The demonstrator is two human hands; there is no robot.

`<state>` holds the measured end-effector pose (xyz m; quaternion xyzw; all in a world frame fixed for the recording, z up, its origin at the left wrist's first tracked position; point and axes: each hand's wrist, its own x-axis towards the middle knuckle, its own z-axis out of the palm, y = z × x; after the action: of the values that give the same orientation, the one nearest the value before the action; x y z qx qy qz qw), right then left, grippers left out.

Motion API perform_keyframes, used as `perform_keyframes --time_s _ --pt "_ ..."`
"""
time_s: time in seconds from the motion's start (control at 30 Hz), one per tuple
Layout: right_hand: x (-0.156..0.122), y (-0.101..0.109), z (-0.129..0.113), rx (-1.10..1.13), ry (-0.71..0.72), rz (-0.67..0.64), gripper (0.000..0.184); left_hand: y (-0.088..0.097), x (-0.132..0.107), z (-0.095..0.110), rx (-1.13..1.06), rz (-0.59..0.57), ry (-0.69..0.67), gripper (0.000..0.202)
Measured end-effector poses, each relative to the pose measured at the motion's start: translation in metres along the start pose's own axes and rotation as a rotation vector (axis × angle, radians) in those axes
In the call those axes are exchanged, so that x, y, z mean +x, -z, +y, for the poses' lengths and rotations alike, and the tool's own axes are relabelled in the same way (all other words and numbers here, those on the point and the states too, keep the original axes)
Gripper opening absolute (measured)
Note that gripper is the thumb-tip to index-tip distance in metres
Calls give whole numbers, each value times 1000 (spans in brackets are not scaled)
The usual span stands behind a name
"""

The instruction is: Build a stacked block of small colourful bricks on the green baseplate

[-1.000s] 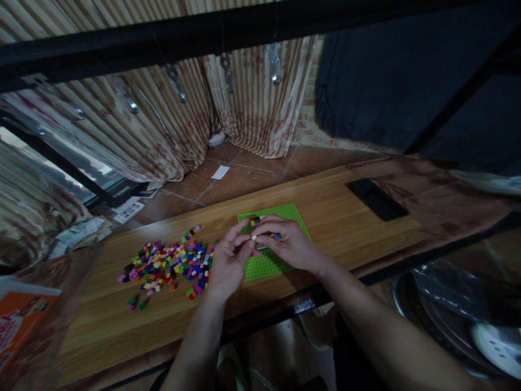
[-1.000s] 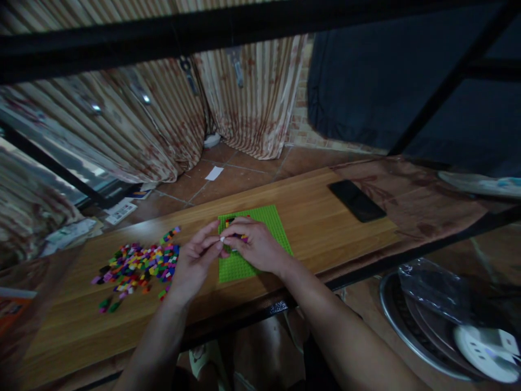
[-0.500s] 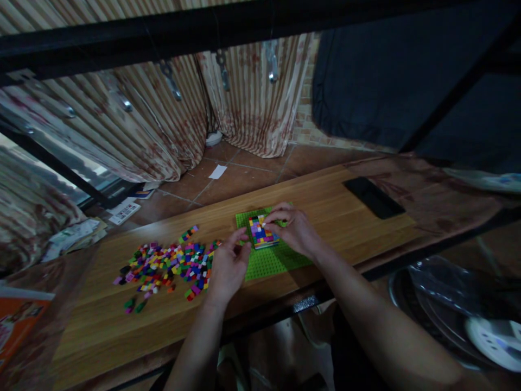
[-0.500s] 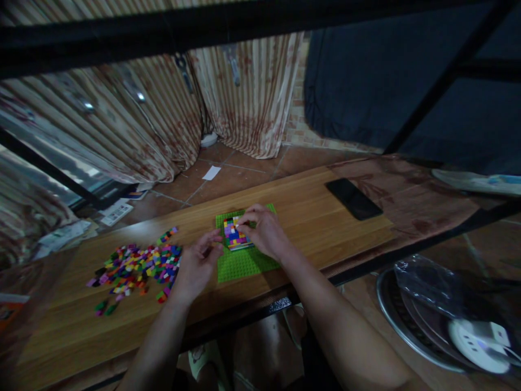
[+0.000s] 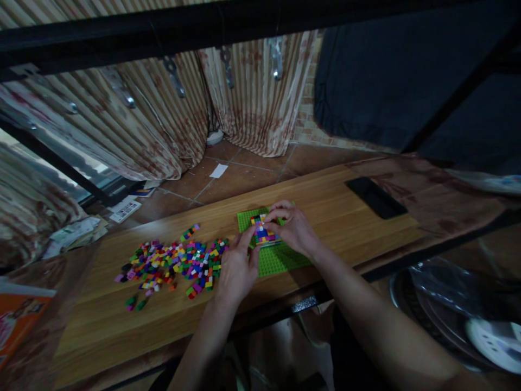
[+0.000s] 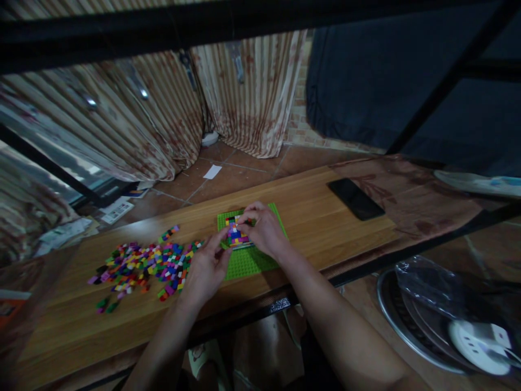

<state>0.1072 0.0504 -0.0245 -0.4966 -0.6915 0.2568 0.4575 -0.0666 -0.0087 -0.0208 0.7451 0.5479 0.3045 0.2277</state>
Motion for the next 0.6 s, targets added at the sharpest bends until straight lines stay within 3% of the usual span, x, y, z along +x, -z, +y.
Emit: perform_keyframes --time_s 0.4,0.6 --pt "2 -5 4 117 -58 24 4 -1 0 1 75 -8 -5 54" --pt "6 -10 10 405 -319 -21 22 -1 0 2 72 -9 -3 53"
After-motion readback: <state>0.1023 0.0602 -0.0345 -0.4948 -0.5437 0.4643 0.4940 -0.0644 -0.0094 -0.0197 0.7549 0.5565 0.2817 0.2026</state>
